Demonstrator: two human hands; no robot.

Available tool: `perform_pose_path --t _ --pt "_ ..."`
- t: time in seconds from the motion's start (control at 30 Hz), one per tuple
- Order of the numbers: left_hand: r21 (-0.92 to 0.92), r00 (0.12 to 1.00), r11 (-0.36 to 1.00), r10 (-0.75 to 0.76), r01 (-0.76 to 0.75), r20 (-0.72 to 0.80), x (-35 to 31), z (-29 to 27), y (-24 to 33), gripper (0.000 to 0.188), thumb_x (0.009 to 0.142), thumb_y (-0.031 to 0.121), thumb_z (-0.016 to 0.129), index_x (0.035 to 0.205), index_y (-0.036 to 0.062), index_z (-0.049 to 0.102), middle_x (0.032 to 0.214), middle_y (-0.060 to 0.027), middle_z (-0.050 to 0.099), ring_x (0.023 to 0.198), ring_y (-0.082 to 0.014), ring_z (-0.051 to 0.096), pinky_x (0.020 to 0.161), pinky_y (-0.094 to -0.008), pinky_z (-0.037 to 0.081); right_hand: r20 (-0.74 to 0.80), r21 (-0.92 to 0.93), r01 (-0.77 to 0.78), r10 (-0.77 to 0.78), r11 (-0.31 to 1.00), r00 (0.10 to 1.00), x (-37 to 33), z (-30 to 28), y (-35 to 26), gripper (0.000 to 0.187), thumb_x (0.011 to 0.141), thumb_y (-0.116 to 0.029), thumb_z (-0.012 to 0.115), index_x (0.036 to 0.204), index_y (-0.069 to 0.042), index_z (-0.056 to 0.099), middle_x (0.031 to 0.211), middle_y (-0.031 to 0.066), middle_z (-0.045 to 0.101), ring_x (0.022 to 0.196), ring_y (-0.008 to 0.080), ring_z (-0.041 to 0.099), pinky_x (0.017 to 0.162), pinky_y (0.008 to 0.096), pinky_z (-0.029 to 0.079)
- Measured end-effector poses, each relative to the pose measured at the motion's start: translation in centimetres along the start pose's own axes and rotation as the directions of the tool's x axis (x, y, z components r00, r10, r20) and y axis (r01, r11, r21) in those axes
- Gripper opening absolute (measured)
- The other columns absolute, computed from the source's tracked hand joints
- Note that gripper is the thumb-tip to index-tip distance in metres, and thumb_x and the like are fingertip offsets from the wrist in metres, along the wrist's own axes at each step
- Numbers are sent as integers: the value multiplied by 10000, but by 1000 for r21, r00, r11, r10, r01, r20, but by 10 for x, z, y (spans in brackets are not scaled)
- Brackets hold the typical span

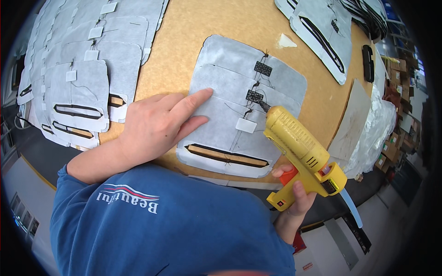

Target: Applying adhesive with a glue gun to attach small plastic components onto larger grey fabric panels.

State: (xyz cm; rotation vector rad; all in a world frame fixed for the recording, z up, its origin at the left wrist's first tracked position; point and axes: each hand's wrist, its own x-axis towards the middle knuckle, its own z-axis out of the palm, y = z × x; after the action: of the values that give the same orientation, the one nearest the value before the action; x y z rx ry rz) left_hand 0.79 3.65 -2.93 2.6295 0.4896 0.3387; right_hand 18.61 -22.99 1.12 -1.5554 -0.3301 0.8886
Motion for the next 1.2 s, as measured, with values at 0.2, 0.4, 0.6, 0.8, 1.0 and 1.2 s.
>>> perform_pose_path --t 0.2,0.4,0.6,0.8,1.0,1.2 --pt "6 1000 1000 -4 4 16 0 -1 1 494 768 228 788 1225 111 640 768 -41 648 590 -183 607 503 -297 468 17 11 -3 3 1000 1000 3 5 -2 518 852 -229 618 1220 115 497 968 216 653 879 290 661 822 412 536" --pt "3 999 1000 -10 9 36 1 -3 1 495 768 226 788 1226 109 639 778 -46 652 601 -187 615 508 -295 473 157 119 -46 27 992 987 13 1 2 572 862 -103 618 1370 16 383 1100 226 602 976 307 631 862 437 524" --pt "4 999 1000 -6 6 44 1 -2 0 498 767 226 788 1226 104 639 783 -48 655 604 -188 618 508 -293 474 -7 8 9 -9 1000 1000 16 14 -2 544 832 -230 630 1236 106 488 957 208 656 869 286 662 807 399 535" --pt "2 999 1000 -5 5 35 0 -1 0 500 763 225 791 1224 103 640 773 -44 650 597 -185 613 505 -291 471 101 104 -14 4 994 995 11 -6 2 533 870 -131 630 1323 61 423 1061 200 627 957 290 644 867 418 524" --pt "-3 1000 1000 10 -10 17 2 -1 0 498 762 218 792 1222 101 641 762 -42 644 592 -185 610 502 -293 468 -26 21 -17 17 1000 1000 5 0 1 533 847 -220 634 1248 97 482 1000 200 656 867 297 669 795 450 543" --pt "-8 1000 1000 16 -16 10 2 0 0 501 762 215 793 1225 100 639 759 -41 641 591 -184 608 501 -294 467 -19 20 -13 14 1000 1000 5 -1 2 559 839 -217 633 1265 101 462 1006 218 650 867 309 668 799 450 541"
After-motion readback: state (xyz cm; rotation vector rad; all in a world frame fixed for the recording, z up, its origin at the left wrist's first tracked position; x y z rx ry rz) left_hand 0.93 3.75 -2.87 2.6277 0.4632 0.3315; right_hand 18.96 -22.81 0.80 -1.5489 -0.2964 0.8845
